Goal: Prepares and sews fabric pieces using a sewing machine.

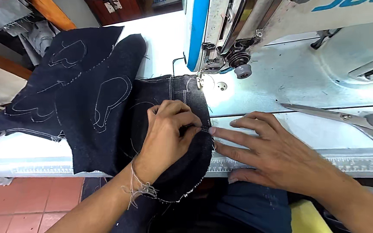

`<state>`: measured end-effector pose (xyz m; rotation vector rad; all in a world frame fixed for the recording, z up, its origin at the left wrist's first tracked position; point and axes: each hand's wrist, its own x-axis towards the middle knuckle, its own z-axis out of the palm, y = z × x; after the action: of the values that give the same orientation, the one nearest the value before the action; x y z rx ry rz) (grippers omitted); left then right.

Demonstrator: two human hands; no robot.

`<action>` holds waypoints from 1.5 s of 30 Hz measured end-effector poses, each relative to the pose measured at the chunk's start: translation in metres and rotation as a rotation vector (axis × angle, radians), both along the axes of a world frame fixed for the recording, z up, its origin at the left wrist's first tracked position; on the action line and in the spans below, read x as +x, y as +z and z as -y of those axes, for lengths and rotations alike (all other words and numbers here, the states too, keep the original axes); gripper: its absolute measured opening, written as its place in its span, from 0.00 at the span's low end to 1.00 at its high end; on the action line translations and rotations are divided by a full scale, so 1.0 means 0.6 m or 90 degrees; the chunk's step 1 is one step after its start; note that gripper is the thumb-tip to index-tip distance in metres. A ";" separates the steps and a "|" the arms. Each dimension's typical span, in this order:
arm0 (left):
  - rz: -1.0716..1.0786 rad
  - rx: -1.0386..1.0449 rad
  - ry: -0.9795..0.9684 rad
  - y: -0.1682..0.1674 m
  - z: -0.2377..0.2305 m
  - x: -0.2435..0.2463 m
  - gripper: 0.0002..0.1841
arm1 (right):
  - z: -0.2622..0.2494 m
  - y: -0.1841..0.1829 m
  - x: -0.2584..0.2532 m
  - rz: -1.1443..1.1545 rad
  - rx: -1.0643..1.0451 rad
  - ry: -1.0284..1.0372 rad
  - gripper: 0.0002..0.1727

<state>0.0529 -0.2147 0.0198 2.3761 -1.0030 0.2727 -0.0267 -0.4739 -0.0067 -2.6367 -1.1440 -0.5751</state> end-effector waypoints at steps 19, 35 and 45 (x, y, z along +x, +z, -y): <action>0.049 0.194 -0.085 -0.012 -0.005 0.107 0.39 | 0.000 0.014 0.130 -0.044 0.047 -0.106 0.34; -0.049 0.372 0.156 0.088 0.020 0.360 0.35 | 0.240 0.010 -0.018 -0.036 0.103 -0.369 0.20; 0.136 -0.026 -0.058 0.205 -0.150 0.213 0.16 | -0.108 0.125 -0.002 0.057 0.361 -0.165 0.20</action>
<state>0.1810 -0.1245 0.1426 2.2929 -1.1878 0.5161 -0.0278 -0.4091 0.0684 -2.2798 -0.5433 -0.9163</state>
